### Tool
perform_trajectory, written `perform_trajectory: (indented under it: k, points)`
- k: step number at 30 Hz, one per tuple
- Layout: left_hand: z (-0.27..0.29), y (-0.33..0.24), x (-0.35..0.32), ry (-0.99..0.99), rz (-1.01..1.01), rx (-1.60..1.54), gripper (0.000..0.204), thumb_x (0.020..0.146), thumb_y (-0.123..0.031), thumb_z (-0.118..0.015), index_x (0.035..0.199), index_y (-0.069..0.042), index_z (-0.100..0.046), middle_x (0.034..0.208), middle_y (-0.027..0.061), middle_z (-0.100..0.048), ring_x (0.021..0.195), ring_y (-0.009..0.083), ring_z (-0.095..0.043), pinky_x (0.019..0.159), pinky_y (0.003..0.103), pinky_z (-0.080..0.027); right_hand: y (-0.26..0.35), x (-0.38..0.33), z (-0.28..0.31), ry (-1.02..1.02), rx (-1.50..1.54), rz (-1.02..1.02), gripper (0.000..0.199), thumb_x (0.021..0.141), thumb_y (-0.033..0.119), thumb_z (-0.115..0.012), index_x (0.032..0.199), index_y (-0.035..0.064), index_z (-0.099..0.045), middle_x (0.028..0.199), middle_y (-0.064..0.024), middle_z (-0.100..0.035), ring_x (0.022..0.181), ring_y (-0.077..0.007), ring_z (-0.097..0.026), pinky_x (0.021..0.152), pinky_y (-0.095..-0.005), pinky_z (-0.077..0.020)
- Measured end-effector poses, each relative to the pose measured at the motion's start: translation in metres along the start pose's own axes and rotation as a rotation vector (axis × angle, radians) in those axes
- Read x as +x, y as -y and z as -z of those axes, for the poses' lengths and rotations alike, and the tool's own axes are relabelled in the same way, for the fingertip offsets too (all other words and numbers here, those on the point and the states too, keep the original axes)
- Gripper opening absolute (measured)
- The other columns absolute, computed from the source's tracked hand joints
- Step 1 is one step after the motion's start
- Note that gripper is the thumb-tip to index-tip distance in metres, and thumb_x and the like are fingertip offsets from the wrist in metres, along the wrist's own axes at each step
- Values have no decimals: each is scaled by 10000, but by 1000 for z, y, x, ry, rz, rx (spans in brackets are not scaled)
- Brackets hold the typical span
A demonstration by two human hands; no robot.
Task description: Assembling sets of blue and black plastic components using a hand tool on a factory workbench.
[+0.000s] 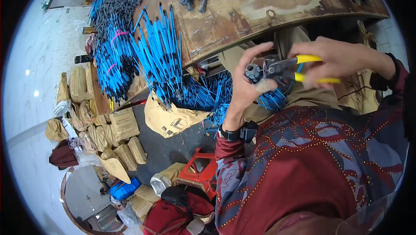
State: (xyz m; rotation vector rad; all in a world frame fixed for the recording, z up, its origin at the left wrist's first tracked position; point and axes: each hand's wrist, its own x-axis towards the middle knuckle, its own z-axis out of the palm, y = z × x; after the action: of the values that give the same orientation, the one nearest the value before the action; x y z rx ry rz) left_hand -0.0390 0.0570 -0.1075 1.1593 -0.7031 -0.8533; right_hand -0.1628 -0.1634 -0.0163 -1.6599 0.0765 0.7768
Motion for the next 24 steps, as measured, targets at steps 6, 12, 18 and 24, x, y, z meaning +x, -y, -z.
perform_trajectory:
  k: [6,12,18,24]
  points:
    - [4,-2,-11,32,17,68,477,744,-126,-805,1168,-55,-600,881,-4,-597,779,74,-555,711,230,-453,0,14,-21,-88,-208,-14,352,856,179,-660,1075,-23,-473,748,-132,-602,730,-217,-626,613,-326,-489]
    - [-4,-7,-13,-94,10,15,498,729,-149,-817,1167,-61,-599,874,-8,-586,791,72,-534,708,217,-425,27,5,-11,-256,-698,-215,263,913,231,-598,936,-28,-558,707,-72,-617,589,-130,-600,507,-295,-459]
    - [11,-5,-27,65,-25,72,449,732,-132,-813,1114,-51,-592,851,-9,-571,792,62,-517,698,214,-420,2,28,-44,-73,-125,-78,303,943,260,-548,882,-31,-608,741,-68,-641,596,-125,-612,541,-277,-475]
    - [15,-3,-23,12,22,80,351,735,-136,-815,917,-56,-525,821,-25,-536,752,55,-479,661,217,-402,11,13,-27,-81,-127,-74,299,963,264,-527,921,-24,-597,740,-79,-661,598,-138,-628,540,-265,-483]
